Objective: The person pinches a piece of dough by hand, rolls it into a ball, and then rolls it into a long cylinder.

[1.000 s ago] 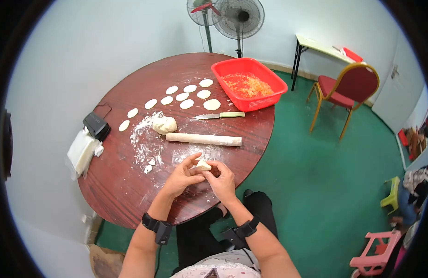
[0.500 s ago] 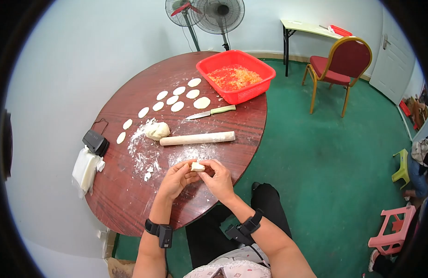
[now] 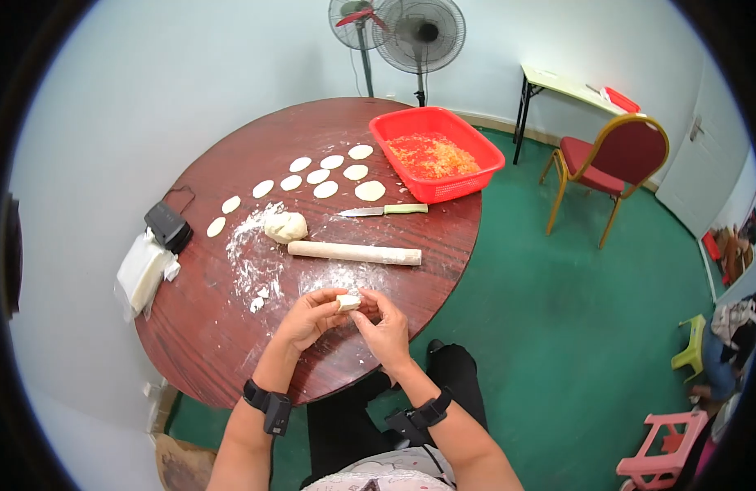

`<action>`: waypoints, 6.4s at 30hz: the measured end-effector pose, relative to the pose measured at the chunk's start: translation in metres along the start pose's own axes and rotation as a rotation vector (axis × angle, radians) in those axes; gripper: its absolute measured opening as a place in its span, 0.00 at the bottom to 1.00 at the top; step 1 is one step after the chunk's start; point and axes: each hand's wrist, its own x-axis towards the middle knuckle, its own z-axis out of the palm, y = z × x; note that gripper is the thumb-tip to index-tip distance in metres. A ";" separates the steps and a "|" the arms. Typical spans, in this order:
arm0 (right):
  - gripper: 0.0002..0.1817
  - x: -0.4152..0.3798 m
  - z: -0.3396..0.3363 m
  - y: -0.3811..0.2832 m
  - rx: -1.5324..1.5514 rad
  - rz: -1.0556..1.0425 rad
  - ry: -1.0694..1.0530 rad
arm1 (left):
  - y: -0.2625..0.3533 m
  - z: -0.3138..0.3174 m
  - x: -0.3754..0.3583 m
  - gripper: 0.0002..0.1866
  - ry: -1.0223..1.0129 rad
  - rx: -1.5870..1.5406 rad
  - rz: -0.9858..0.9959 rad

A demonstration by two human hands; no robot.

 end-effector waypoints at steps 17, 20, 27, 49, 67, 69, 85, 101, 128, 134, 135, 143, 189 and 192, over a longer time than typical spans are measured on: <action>0.16 -0.004 0.005 -0.008 -0.482 -0.369 0.049 | -0.001 0.000 0.002 0.14 0.068 -0.019 0.020; 0.17 -0.005 0.007 -0.010 -0.571 -0.440 0.067 | 0.000 0.001 0.002 0.15 0.081 -0.006 0.012; 0.19 -0.007 0.009 -0.007 -0.765 -0.499 0.058 | 0.002 0.003 0.000 0.15 0.097 0.011 0.007; 0.14 -0.007 0.011 -0.012 -0.582 -0.467 0.123 | 0.002 0.002 0.001 0.15 0.096 0.005 -0.018; 0.15 -0.002 0.002 -0.007 -0.517 -0.405 -0.005 | 0.000 -0.002 0.002 0.16 0.041 -0.002 -0.025; 0.14 -0.003 0.002 -0.007 -0.526 -0.414 -0.002 | 0.000 -0.002 0.002 0.17 0.040 0.002 -0.033; 0.17 -0.003 0.004 -0.007 -0.591 -0.397 -0.047 | -0.002 -0.005 0.003 0.19 0.003 -0.006 -0.059; 0.13 -0.001 0.006 -0.005 -0.562 -0.312 0.010 | -0.014 0.006 0.006 0.18 -0.002 -0.145 -0.051; 0.03 0.012 -0.001 0.006 -0.208 -0.088 -0.041 | -0.006 0.003 0.004 0.21 0.054 0.003 -0.020; 0.04 0.010 -0.001 0.002 -0.138 -0.079 -0.057 | -0.002 0.003 0.002 0.18 0.050 -0.018 -0.050; 0.04 0.010 0.001 0.000 -0.087 -0.084 -0.013 | -0.001 0.003 0.001 0.17 0.048 -0.028 -0.056; 0.03 0.018 -0.011 -0.001 -0.054 -0.070 -0.086 | 0.000 -0.003 0.002 0.17 -0.026 -0.007 -0.052; 0.03 0.018 -0.005 -0.002 -0.312 -0.310 -0.267 | -0.002 0.000 0.004 0.16 0.016 0.097 -0.106; 0.03 0.017 -0.003 -0.005 -0.370 -0.333 -0.270 | -0.002 0.002 0.004 0.13 0.034 0.091 -0.093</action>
